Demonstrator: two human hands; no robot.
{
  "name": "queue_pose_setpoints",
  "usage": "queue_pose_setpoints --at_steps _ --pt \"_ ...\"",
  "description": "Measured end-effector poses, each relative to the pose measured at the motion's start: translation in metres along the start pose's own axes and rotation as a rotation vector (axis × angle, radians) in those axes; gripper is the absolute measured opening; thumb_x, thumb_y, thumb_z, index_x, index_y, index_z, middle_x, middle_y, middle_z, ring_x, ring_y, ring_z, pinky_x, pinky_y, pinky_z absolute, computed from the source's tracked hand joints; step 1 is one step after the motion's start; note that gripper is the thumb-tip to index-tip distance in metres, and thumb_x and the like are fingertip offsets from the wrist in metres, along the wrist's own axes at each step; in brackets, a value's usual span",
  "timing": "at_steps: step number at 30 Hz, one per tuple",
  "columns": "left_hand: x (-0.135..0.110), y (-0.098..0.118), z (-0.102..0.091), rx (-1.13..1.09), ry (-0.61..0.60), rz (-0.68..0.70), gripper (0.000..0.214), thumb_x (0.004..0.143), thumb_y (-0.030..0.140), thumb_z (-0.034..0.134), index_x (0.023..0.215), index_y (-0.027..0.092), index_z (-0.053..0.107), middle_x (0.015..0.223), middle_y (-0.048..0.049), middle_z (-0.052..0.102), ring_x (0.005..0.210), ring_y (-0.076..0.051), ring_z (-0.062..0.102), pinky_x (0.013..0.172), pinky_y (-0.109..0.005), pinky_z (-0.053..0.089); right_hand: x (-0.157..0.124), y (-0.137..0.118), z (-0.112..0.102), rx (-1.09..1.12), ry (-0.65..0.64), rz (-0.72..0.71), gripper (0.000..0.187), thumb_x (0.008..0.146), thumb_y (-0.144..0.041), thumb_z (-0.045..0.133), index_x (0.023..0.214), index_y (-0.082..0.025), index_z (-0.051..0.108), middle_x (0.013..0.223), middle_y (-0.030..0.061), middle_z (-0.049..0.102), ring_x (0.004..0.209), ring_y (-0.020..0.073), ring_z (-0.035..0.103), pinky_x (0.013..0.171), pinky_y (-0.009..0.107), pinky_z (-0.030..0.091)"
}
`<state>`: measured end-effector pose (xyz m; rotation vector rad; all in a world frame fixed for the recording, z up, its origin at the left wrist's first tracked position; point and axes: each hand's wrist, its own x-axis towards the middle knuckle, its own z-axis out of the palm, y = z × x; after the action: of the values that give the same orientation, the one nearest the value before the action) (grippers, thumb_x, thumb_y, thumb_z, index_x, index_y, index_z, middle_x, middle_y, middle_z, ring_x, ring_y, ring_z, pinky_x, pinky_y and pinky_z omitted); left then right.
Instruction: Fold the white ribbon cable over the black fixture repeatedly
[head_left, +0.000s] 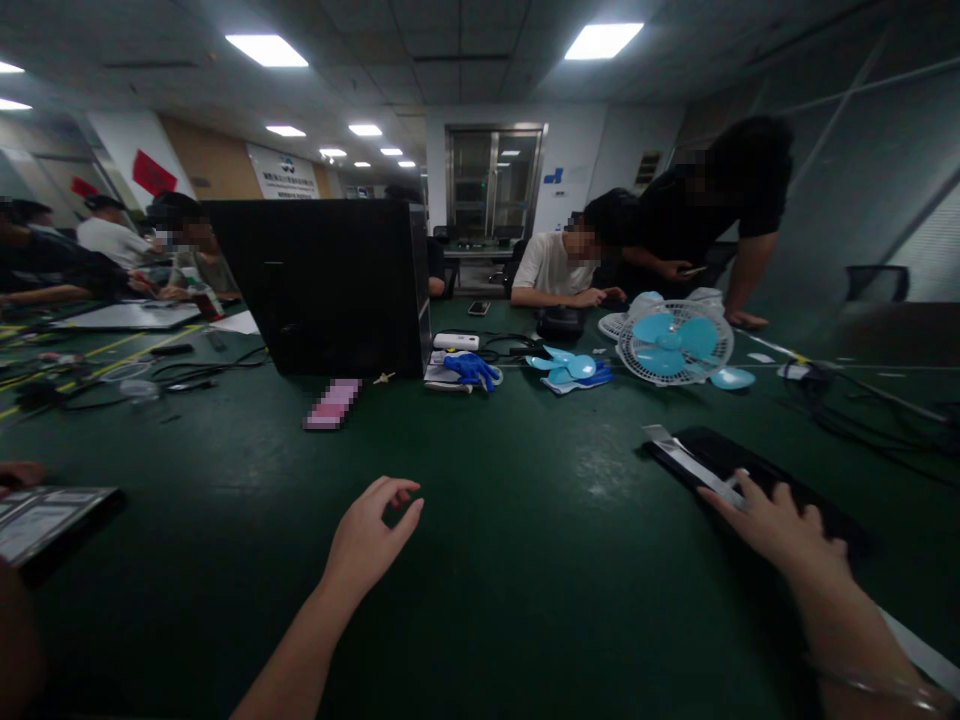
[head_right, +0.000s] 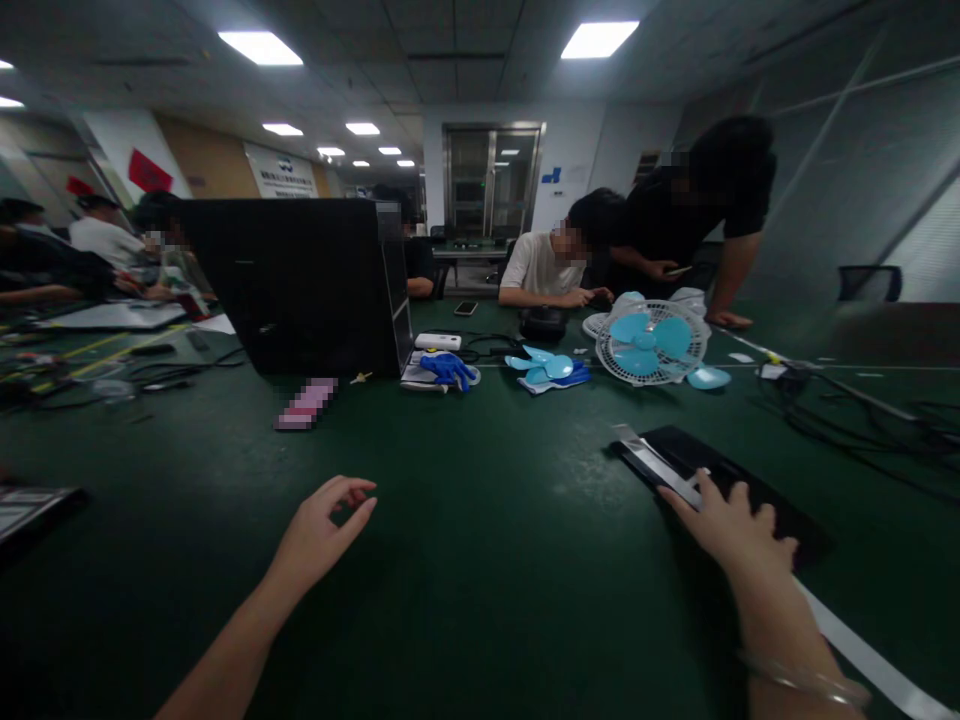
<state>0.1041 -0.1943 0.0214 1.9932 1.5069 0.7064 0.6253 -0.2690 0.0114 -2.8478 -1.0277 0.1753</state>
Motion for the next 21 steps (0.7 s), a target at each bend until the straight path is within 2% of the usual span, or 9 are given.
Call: queue_pose_setpoints --at_steps 5,11,14,17,21 --pt "0.002 -0.006 0.002 0.026 0.000 0.006 0.040 0.088 0.051 0.050 0.116 0.025 0.065 0.108 -0.0066 0.064 0.094 -0.025 0.063 0.071 -0.034 0.053 -0.001 0.005 -0.003 0.116 0.029 0.126 0.076 0.091 -0.062 0.015 0.155 -0.021 0.023 0.160 0.0201 0.012 0.140 0.0505 0.012 0.095 0.074 0.023" --pt "0.004 -0.007 0.002 0.042 0.030 0.029 0.040 0.089 0.052 0.049 0.112 0.024 0.066 0.105 -0.0065 0.064 0.094 -0.024 0.063 0.077 -0.038 0.052 -0.003 0.015 -0.004 0.126 0.080 0.109 0.075 0.089 -0.059 0.022 0.152 -0.018 0.030 0.157 0.0222 0.021 0.139 0.0490 0.018 0.095 0.076 0.022" --pt "0.004 -0.006 0.003 0.048 0.031 0.040 0.039 0.090 0.050 0.048 0.111 0.023 0.065 0.104 -0.0067 0.063 0.095 -0.024 0.062 0.081 -0.039 0.052 0.000 0.028 -0.002 0.131 0.103 0.106 0.078 0.086 -0.059 0.031 0.152 -0.016 0.030 0.154 0.0252 0.026 0.138 0.0483 0.022 0.092 0.072 0.030" --pt "0.004 -0.006 0.003 0.046 0.014 0.028 0.039 0.090 0.051 0.048 0.112 0.023 0.064 0.105 -0.0068 0.063 0.095 -0.024 0.062 0.081 -0.039 0.052 0.003 0.038 0.000 0.133 0.100 0.131 0.075 0.085 -0.049 0.035 0.152 -0.016 0.029 0.153 0.0256 0.027 0.136 0.0477 0.026 0.090 0.070 0.034" --pt "0.004 -0.008 0.003 0.044 -0.003 0.012 0.039 0.090 0.051 0.048 0.115 0.024 0.064 0.107 -0.0071 0.063 0.097 -0.025 0.062 0.079 -0.039 0.052 0.002 0.039 -0.001 0.119 0.066 0.168 0.069 0.083 -0.033 0.037 0.152 -0.023 0.033 0.156 0.0203 0.026 0.137 0.0462 0.026 0.091 0.073 0.032"
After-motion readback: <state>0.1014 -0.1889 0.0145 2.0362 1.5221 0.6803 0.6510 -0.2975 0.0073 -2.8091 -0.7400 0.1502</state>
